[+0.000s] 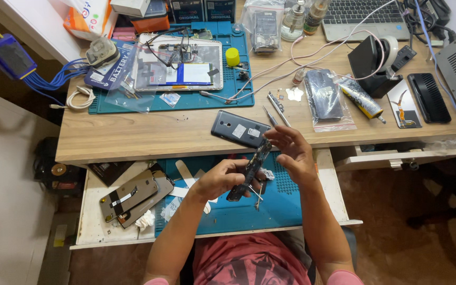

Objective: The person disassembles a smartphone by removing the back cover and detaching internal components. They use a screwdriver to remove screws and a plastic pry tool to separate the back cover from the frame. The person then disconnects ribbon cables and removes the battery from the device.

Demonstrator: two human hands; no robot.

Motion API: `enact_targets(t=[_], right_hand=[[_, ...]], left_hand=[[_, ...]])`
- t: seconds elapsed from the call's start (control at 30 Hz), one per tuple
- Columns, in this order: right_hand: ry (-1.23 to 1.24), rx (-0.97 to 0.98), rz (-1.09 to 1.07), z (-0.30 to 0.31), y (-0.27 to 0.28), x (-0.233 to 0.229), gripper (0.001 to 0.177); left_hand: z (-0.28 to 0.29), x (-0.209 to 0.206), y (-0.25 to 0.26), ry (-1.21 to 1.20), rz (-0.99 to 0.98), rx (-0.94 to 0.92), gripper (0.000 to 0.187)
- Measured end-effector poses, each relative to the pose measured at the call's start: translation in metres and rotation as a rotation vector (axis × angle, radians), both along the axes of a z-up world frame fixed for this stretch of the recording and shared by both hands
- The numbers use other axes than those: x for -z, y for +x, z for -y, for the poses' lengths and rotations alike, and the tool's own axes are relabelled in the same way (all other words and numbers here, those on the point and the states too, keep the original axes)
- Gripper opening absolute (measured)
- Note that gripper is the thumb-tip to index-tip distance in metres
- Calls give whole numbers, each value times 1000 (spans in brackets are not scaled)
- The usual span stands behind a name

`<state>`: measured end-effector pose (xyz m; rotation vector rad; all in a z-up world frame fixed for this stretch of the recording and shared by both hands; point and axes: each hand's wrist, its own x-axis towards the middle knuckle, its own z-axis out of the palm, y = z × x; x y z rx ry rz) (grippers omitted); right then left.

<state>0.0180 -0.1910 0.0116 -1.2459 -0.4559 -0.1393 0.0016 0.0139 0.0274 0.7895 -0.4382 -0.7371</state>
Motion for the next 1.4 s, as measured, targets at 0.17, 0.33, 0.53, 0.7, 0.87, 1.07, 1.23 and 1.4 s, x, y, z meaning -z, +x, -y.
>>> enact_targets(t=[0.17,0.33,0.53,0.7,0.87,1.07,1.23,1.4], right_hand=[[-38,-96,43,1,0,-7,74],[-209,7,43,-8,-3,-15,78],[-496,2,322,-31,-18,-41,56],[-663,276,520,-45,-23,-48,40],[-709,331,575,-43,-28,-53,33],[-704,233,527,-28,-38,-60,35],[-673,420,426,28,-39,-58,24],[-401,1057,-11,128,-11,-74,9]], left_hand=[[3,13,0,75,7,-33,66],[12,30,4,60,19,-269,85],[23,41,3,94,21,-654,80],[26,43,1,67,14,-739,77],[28,44,2,6,0,-656,72],[25,61,3,29,-18,-550,69],[31,36,-2,-30,-97,-463,61],[23,35,2,-5,-137,-516,61]])
